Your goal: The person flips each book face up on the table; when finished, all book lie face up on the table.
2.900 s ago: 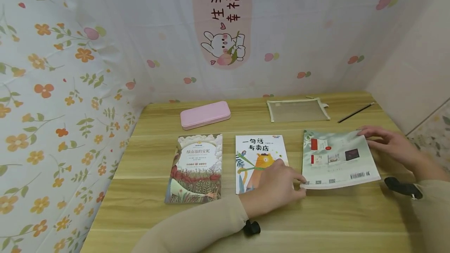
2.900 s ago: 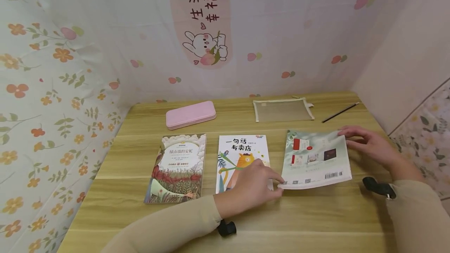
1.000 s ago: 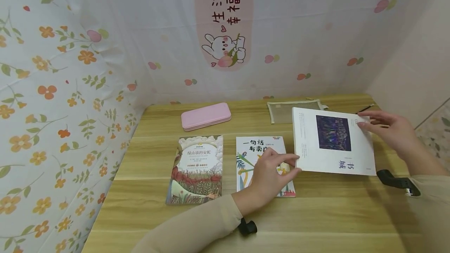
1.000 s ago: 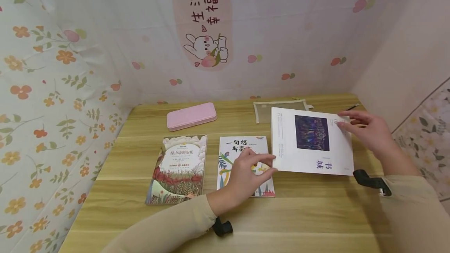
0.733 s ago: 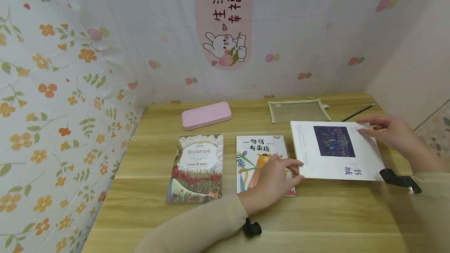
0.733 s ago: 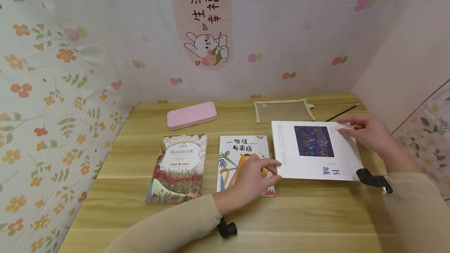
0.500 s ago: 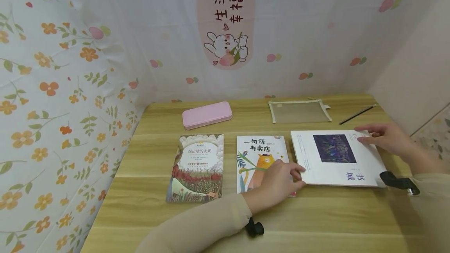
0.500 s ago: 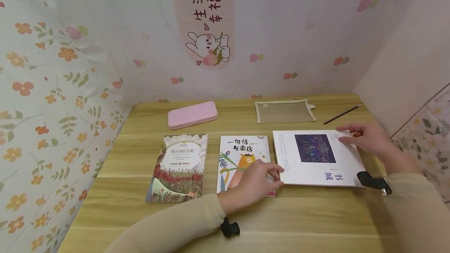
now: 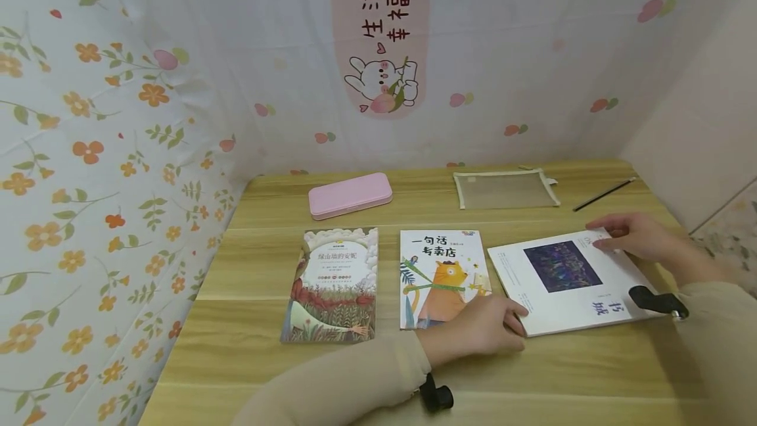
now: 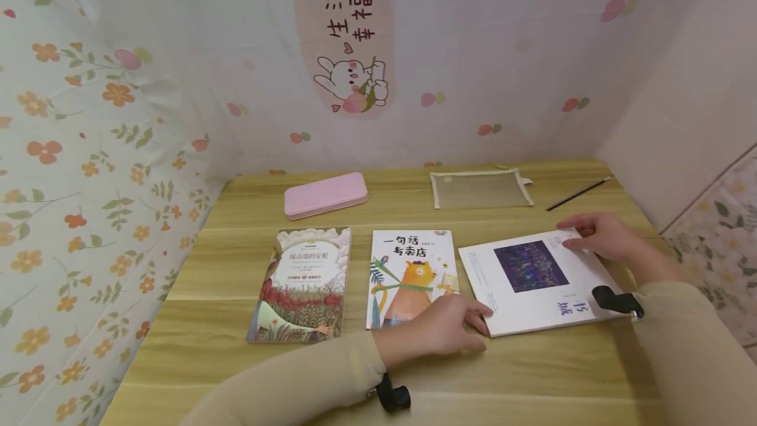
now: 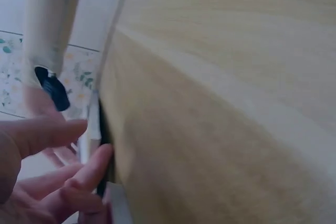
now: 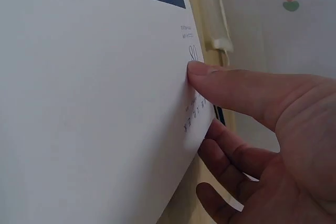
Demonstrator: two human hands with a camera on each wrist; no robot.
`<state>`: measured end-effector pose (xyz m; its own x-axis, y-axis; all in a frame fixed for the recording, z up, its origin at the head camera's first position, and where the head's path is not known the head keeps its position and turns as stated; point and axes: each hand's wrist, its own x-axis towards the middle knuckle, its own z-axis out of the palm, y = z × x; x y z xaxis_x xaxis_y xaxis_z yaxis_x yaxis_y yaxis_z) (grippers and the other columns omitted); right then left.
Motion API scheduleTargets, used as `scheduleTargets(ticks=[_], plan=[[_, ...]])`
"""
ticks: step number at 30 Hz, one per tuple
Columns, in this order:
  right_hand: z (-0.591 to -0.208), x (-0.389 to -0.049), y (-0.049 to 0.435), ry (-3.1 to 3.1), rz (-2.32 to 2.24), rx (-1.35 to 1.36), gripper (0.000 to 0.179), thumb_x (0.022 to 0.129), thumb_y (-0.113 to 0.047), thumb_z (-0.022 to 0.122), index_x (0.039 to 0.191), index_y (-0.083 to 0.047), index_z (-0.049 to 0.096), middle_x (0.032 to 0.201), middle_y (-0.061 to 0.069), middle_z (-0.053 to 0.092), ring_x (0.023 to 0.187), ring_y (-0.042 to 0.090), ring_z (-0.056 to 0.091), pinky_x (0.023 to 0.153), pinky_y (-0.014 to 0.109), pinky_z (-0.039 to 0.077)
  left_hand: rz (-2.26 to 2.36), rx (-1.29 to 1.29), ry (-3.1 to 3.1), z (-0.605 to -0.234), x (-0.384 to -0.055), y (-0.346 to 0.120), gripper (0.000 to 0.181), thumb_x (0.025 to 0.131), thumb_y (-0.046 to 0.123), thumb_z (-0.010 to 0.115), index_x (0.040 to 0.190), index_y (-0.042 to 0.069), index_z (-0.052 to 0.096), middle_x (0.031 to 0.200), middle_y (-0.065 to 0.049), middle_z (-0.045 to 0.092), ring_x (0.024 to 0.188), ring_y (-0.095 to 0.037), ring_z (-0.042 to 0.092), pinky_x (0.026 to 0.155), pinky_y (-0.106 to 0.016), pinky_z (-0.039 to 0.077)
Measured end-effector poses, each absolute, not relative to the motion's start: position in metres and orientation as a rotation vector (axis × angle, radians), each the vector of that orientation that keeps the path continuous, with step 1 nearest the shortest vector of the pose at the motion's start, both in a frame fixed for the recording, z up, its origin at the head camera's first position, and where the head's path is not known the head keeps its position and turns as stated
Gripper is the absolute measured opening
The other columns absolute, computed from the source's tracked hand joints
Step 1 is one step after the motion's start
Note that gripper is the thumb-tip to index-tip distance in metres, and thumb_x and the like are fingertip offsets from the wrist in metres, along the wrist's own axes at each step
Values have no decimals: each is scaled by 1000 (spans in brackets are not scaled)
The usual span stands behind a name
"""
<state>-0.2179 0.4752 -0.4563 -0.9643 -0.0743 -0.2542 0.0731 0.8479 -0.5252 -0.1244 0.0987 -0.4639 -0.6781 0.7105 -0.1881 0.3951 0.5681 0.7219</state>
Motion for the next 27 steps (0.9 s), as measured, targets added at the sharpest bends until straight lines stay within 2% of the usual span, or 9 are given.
scheduleTargets(ticks=[3,5,7,12,15,18,19,25,27], plan=[[-457,-218,471,2761,-789,-7,64,91,-36,79,137,4,61,141,42,50,117,48,60,89,42,54,838,910,2310,-459,-125,99,52,89,23,79,139,21,65,94,23,77,87,17,61,75,-3,42],[-456,-218,466,2767,-783,-15,63,91,-35,79,137,4,61,144,43,46,129,60,49,99,59,47,777,942,2340,-457,-125,100,49,91,24,77,139,23,66,92,25,77,83,17,60,71,-3,41],[-456,-217,461,2782,-772,-52,61,89,-32,80,134,5,62,145,45,42,134,65,38,104,73,34,703,983,2409,-456,-124,99,43,93,26,74,135,26,69,91,28,75,82,17,58,70,-3,38],[-458,-208,459,2818,-737,-131,59,88,-21,81,133,10,60,144,48,39,134,69,29,106,79,23,642,1034,2554,-455,-127,94,34,91,26,72,125,31,75,92,30,72,88,13,58,73,-6,37],[-457,-196,463,2808,-687,-55,64,90,-25,79,138,9,55,145,48,37,132,69,32,104,78,28,668,1047,2603,-455,-138,89,34,91,24,71,125,29,75,99,25,73,93,8,61,87,-10,43],[-457,-185,467,2830,-621,10,67,88,-29,79,138,9,55,141,47,42,122,65,44,96,75,37,651,1067,2655,-455,-152,83,34,93,24,70,126,25,74,114,15,73,106,0,62,100,-17,41],[-457,-181,468,2848,-592,34,67,87,-30,80,137,8,56,139,46,45,118,64,47,94,76,35,641,1060,2672,-455,-157,82,34,94,24,69,127,24,74,119,12,72,110,-3,61,101,-18,41],[-461,-164,466,2973,-489,103,63,80,-31,85,130,2,64,127,39,60,107,61,52,89,84,15,564,934,2779,-452,-181,81,32,96,25,70,129,26,74,138,10,64,117,-15,53,76,-16,44],[-463,-159,464,3004,-493,106,59,80,-30,85,127,-1,66,123,35,64,104,59,53,90,86,13,519,922,2799,-453,-185,83,33,97,26,71,129,28,73,140,11,63,119,-15,52,78,-16,44]])
